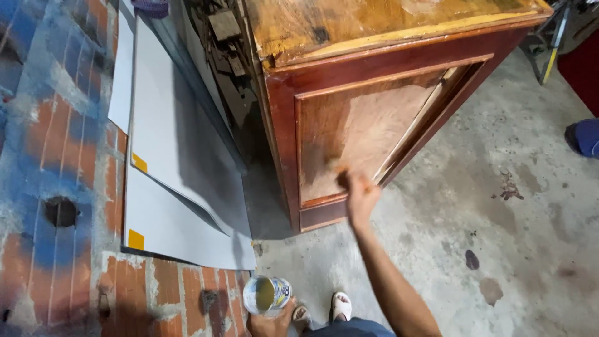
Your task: Applying a finish or paint to the top and sides of a wooden cabinet using a brush
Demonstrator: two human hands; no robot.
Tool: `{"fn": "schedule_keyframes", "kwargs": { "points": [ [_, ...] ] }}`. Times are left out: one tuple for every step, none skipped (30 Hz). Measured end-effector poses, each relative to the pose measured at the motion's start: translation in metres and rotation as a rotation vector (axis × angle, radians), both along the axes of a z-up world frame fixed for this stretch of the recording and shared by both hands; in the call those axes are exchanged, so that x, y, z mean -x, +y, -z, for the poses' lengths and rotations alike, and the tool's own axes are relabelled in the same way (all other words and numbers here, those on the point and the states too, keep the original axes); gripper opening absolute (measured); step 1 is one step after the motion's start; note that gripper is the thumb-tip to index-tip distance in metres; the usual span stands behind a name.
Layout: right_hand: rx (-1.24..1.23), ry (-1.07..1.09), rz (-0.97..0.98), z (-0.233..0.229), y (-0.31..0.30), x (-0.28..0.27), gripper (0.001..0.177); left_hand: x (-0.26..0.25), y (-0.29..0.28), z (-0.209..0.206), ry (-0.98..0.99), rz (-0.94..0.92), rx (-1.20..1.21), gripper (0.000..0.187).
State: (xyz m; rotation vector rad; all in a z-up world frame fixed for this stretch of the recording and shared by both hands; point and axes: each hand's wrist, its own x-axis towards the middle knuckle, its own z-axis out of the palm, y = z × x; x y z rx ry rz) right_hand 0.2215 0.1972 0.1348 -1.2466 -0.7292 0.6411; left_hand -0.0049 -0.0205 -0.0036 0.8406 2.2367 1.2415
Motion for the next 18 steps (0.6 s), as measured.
{"fn": "schedule_keyframes", "kwargs": {
  "points": [
    [-0.139,0.016,0.089,-0.025,0.004,-0.009,0.021,0.001,-0.002,-0.004,0.013,0.019,0.023,0.079],
    [-0.279,0.031,0.178,-0.05,0.008,-0.019,0.016,0.003,-0.003,-0.008,0.026,0.038,0.045,0.077],
    [-0.268,0.032,0.182,-0.082,0.002,-0.012,0.016,0.005,-0.003,-0.005,0.029,0.041,0.056,0.077],
    [-0.423,0.063,0.199,-0.116,-0.004,-0.007,0.016,0.006,-0.004,-0.001,0.091,0.075,0.019,0.075],
    [-0.583,0.093,0.217,-0.15,-0.008,-0.002,0.018,0.007,-0.002,0.003,0.153,0.111,-0.023,0.073],
    [-0.577,0.092,0.222,-0.143,-0.008,0.002,0.018,0.008,-0.005,0.0,0.154,0.117,-0.017,0.073],
    [-0.632,0.051,0.228,-0.14,-0.006,0.006,0.017,0.005,-0.003,-0.003,0.143,0.136,-0.051,0.073],
    [-0.688,0.01,0.233,-0.137,-0.004,0.01,0.016,0.004,-0.001,-0.006,0.133,0.155,-0.084,0.073],
    [-0.69,0.008,0.235,-0.106,-0.003,0.007,0.016,0.004,-0.001,-0.001,0.132,0.157,-0.087,0.073],
    [-0.597,-0.071,0.2,-0.075,-0.002,0.005,0.018,0.004,0.0,0.003,0.146,0.166,-0.064,0.078],
    [-0.504,-0.149,0.158,-0.044,0.0,0.004,0.022,0.004,0.001,0.007,0.159,0.169,-0.042,0.083],
    [-0.509,-0.149,0.155,-0.012,-0.003,0.002,0.022,0.002,0.006,0.007,0.158,0.165,-0.046,0.083],
    [-0.4,-0.106,0.143,0.021,-0.009,0.002,0.02,0.001,0.007,0.006,0.136,0.163,-0.025,0.082],
    [-0.291,-0.064,0.132,0.055,-0.015,0.001,0.019,-0.001,0.008,0.005,0.115,0.162,-0.003,0.082],
    [-0.294,-0.062,0.13,0.084,-0.021,-0.002,0.019,-0.001,0.011,0.003,0.117,0.16,-0.006,0.082],
    [-0.196,-0.025,0.067,0.112,-0.026,-0.005,0.018,-0.001,0.013,0.0,0.169,0.207,-0.013,0.07],
    [-0.105,0.011,0.002,0.139,-0.028,-0.008,0.019,-0.002,0.02,-0.004,0.221,0.251,-0.027,0.059],
    [-0.113,0.011,-0.001,0.137,-0.031,-0.009,0.019,-0.003,0.028,-0.004,0.222,0.247,-0.036,0.059]
  ]
}}
